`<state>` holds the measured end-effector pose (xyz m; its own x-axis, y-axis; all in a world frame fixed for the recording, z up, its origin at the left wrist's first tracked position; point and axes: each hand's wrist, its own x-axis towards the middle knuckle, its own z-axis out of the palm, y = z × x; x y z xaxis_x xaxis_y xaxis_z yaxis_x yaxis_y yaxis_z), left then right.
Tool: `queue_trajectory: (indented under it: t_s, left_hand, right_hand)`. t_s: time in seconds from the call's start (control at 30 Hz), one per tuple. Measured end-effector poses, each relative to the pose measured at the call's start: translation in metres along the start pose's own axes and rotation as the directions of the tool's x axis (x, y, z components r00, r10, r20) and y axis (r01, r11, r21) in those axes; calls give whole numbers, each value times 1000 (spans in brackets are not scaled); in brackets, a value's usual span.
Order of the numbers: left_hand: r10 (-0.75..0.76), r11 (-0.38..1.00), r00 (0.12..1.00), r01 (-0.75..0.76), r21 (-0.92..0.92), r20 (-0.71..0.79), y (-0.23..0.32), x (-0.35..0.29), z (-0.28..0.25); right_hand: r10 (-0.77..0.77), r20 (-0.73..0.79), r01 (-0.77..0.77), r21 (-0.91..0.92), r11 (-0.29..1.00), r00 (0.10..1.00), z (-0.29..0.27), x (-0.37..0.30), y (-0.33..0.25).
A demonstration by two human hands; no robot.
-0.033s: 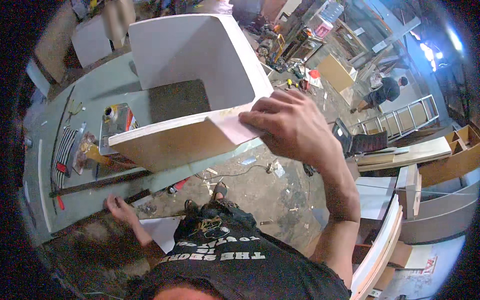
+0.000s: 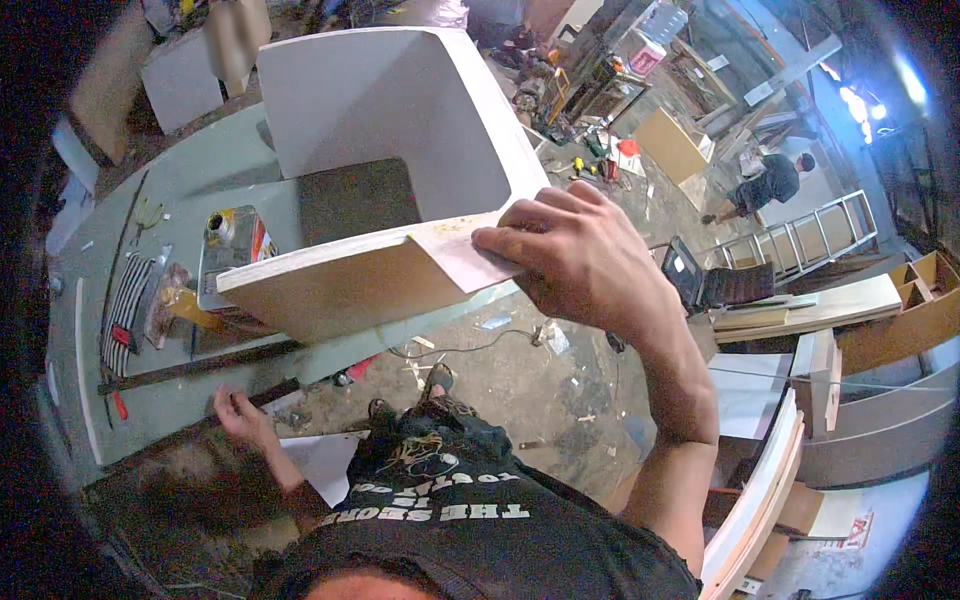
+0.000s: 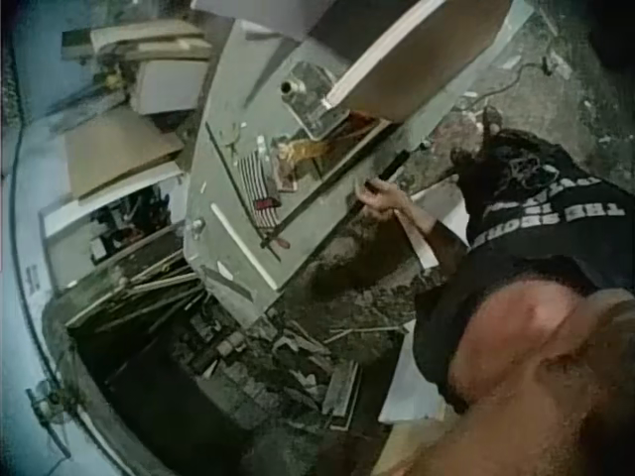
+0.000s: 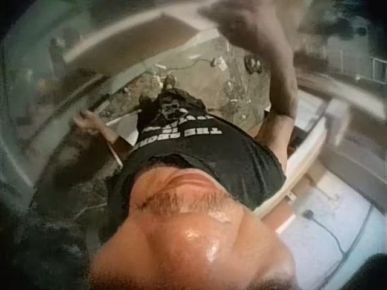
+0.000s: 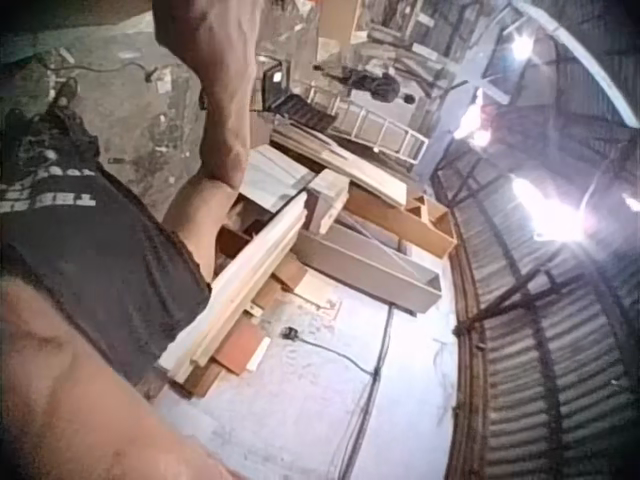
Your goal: The person spreads glue onto a wooden strip, pours glue from a bottle onto a small board, and applies the glue along the edge of a wooden cabinet structure using the board.
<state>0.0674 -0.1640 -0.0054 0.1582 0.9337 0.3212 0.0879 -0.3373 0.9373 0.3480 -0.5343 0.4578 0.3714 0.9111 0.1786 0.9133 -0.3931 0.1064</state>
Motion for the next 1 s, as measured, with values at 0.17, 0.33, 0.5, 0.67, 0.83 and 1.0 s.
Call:
queue_trajectory:
  t_s: [0.17, 0.33, 0.5, 0.67, 0.83, 1.0]
  left_hand:
    - [74, 996, 997, -73, -43, 28, 77, 2, 25]
    - [568, 819, 822, -558, -135, 52, 174, 27, 50]
    - [537, 694, 835, -518, -500, -119, 210, 55, 91]
    - [484, 694, 871, -443, -568, -87, 230, 69, 113]
    - [497, 669, 854, -265, -694, 154, 234, 73, 110]
    - [495, 637, 818, -113, -762, 292, 249, 80, 115]
  right_hand:
    - [32, -34, -34, -64, 997, 999, 0, -9, -18]
    - [-5, -80, -6, -130, 992, 997, 9, 5, -46]
    - [-80, -65, 73, -100, 992, 995, 14, 7, -58]
    - [-15, -47, 12, -65, 998, 999, 12, 9, -68]
    - [80, -67, -85, -90, 992, 995, 12, 6, -82]
    - [200, -77, -209, -125, 970, 977, 12, 14, -105]
